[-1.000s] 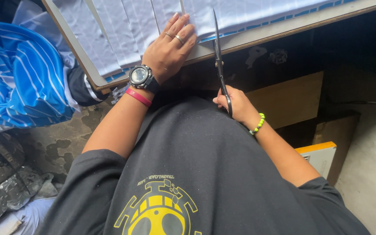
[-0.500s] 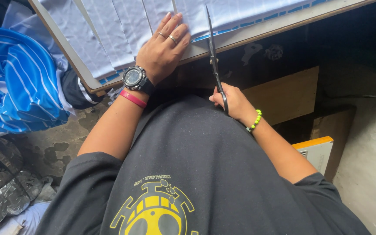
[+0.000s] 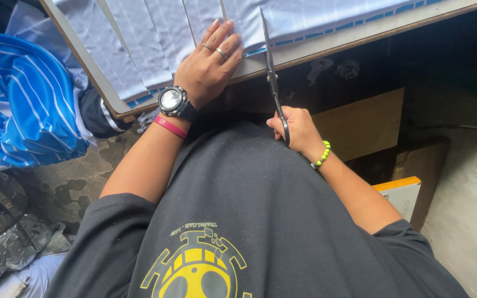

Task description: Cutting multiple strips of light blue fabric from a folded piece using large fabric scissors

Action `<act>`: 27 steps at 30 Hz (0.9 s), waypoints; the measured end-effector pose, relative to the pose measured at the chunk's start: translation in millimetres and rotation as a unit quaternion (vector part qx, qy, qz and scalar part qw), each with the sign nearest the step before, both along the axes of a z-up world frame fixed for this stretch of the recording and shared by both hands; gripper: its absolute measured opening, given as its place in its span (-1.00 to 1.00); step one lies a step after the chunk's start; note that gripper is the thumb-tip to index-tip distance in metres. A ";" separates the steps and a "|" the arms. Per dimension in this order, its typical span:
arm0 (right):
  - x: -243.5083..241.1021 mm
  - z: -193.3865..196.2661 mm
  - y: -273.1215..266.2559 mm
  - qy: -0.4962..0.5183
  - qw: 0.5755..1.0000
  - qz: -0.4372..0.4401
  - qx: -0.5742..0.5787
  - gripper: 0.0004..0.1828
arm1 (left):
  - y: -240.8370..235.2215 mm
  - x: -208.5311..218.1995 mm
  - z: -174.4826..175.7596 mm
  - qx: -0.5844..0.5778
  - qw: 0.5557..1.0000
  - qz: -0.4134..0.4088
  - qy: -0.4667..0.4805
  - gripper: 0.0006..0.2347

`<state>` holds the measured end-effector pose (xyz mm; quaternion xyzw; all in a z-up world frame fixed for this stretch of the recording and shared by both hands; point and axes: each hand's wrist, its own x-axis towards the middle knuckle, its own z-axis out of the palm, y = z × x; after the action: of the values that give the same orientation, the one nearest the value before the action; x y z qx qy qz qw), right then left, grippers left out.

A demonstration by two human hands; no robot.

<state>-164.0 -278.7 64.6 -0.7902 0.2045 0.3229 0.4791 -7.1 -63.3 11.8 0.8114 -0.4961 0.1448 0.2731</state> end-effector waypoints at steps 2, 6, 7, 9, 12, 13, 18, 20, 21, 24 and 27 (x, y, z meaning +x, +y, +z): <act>1.6 4.3 -0.6 0.012 1.000 -0.006 0.002 -0.70 | 0.5 0.0 1.2 -0.001 1.000 -0.006 0.006 -0.90; 12.8 9.1 -3.5 0.052 0.998 0.013 0.017 -0.72 | 0.3 0.6 3.2 0.004 1.000 -0.002 0.005 -0.91; 19.0 8.3 -3.4 0.053 0.998 0.013 0.017 -0.72 | 0.6 0.7 3.2 0.004 1.000 -0.002 0.006 -0.91; 31.3 6.4 -3.9 0.053 0.998 0.028 0.006 -0.74 | 0.2 1.3 3.0 -0.003 1.000 -0.007 0.004 -0.93; 45.0 6.9 0.6 0.071 0.997 0.016 -0.009 -0.75 | 0.2 1.4 3.2 0.000 1.000 -0.009 0.007 -0.92; 44.9 5.7 0.1 0.069 0.997 0.016 -0.009 -0.75 | 0.4 1.8 2.3 0.000 1.000 -0.008 0.005 -0.92; 42.6 9.8 0.8 0.024 0.999 -0.034 0.018 -0.70 | 1.2 0.7 -1.9 0.002 1.000 -0.010 0.009 -0.90; 40.8 9.0 -0.5 0.027 0.999 -0.031 0.022 -0.70 | 1.5 -1.4 0.2 -0.002 1.000 -0.016 0.019 -0.90; 43.5 7.6 -1.1 0.028 0.999 -0.024 0.028 -0.71 | 2.3 0.7 1.5 -0.002 0.999 -0.019 0.026 -0.89; 59.6 10.7 -3.4 0.031 0.999 0.013 0.023 -0.73 | 2.0 0.9 -1.4 0.007 1.000 -0.022 0.020 -0.87; 84.6 20.8 3.7 0.061 0.998 -0.008 0.002 -0.75 | 0.8 1.8 -1.7 0.002 1.000 -0.018 0.013 -0.89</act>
<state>-79.4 -275.0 85.4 -0.7663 0.2396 0.3671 0.4696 -5.2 -62.5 10.1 0.8046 -0.5075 0.1283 0.2803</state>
